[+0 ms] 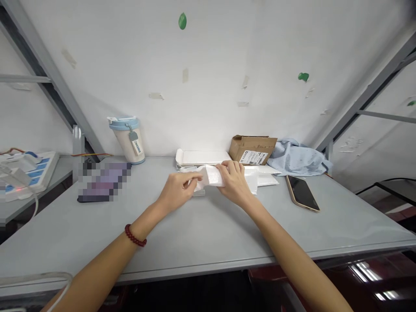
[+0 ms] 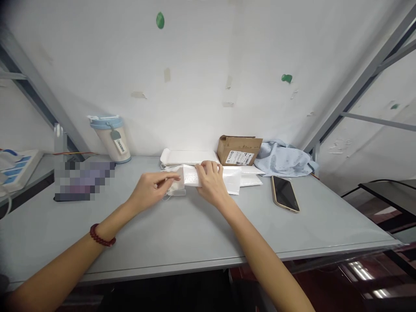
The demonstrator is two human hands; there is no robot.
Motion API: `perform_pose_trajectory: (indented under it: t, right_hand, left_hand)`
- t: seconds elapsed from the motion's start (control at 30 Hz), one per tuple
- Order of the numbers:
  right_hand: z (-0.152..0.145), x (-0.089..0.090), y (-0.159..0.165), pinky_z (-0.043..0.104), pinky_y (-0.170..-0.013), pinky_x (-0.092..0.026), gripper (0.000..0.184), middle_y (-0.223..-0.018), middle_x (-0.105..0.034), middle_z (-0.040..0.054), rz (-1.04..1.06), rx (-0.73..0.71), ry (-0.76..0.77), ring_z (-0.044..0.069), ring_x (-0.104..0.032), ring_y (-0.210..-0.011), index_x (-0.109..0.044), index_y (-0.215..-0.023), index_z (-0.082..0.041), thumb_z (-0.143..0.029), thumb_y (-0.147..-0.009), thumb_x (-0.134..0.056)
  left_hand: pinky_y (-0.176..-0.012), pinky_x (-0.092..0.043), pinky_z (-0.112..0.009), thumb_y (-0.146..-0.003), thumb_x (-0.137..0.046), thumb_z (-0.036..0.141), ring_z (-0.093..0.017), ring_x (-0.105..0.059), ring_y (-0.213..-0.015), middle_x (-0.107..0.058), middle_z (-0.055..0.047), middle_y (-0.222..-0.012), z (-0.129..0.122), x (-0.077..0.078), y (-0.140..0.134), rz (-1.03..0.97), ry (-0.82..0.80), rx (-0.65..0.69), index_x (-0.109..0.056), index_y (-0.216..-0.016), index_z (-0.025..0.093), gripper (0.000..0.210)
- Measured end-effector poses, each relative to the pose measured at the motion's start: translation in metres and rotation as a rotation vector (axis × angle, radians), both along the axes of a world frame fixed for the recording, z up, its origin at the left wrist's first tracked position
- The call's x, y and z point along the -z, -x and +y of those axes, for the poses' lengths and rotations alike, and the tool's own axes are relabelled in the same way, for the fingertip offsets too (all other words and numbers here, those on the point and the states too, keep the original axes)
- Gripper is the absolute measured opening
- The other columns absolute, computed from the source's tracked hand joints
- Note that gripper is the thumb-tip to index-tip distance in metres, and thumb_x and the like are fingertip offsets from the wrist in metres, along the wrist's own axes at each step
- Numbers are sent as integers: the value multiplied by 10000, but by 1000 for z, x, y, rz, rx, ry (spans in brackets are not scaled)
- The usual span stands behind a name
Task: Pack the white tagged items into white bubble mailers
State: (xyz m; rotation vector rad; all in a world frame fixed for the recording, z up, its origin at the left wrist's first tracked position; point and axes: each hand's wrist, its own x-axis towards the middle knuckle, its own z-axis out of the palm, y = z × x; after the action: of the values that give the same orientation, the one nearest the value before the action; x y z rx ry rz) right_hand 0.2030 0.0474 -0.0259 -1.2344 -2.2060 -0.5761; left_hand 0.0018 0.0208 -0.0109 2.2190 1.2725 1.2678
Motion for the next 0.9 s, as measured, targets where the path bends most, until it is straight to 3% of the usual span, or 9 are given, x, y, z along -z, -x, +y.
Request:
perform_pose_trajectory:
  t: [0.1, 0.23, 0.37, 0.5, 0.73, 0.9]
  right_hand:
    - [3, 0, -4, 391, -870, -300, 413, -1067, -499, 136, 19, -5, -25, 258, -409, -991, -525, -1141, -133, -136, -729, -525]
    - [1, 0, -3, 393, -874, -305, 411, -1063, -499, 132, 19, -45, -50, 253, -413, -986, -525, -1137, -141, -125, -726, -517]
    - [-4, 0, 4, 402, -890, -303, 451, -1083, -504, 128, 17, -79, -80, 248, -422, -1011, -519, -1147, -164, -63, -709, -483]
    - [-7, 1, 11, 453, -946, -271, 556, -1226, -463, 144, 80, -18, -164, 265, -390, -1154, -465, -1232, -187, -4, -709, -418]
    - [-7, 6, 16, 469, -974, -255, 530, -1248, -509, 167, 110, -39, -171, 263, -428, -1191, -397, -1297, -139, -101, -770, -439]
    - [-6, 9, 14, 432, -972, -247, 457, -1171, -602, 111, 104, -128, -220, 208, -494, -1161, -527, -1148, -176, 14, -768, -358]
  left_hand:
    - [-533, -408, -222, -796, -544, 267, -92, -490, -536, -644, -15, -808, 3, -4, 4, -167, 1, -158, -637, -926, 179, 183]
    - [-540, -430, -226, -763, -602, 369, -111, -542, -622, -622, -50, -988, 7, -5, 7, -153, 133, -85, -601, -1034, 187, 327]
    - [-528, -362, -230, -819, -538, 380, -101, -460, -537, -588, 14, -670, 5, -2, 2, -48, 207, -62, -633, -824, 186, 216]
    - [-465, -309, -227, -838, -508, 393, -94, -415, -452, -443, 47, -461, 1, -2, -3, -147, 297, -65, -476, -588, 179, 330]
    - [-473, -423, -230, -798, -586, 398, -106, -516, -446, -548, 18, -494, 0, -4, -7, -549, 610, 122, -565, -671, 154, 276]
    - [-526, -462, -230, -771, -638, 365, -115, -580, -522, -617, -28, -584, -1, -6, -8, -677, 691, 121, -630, -714, 112, 260]
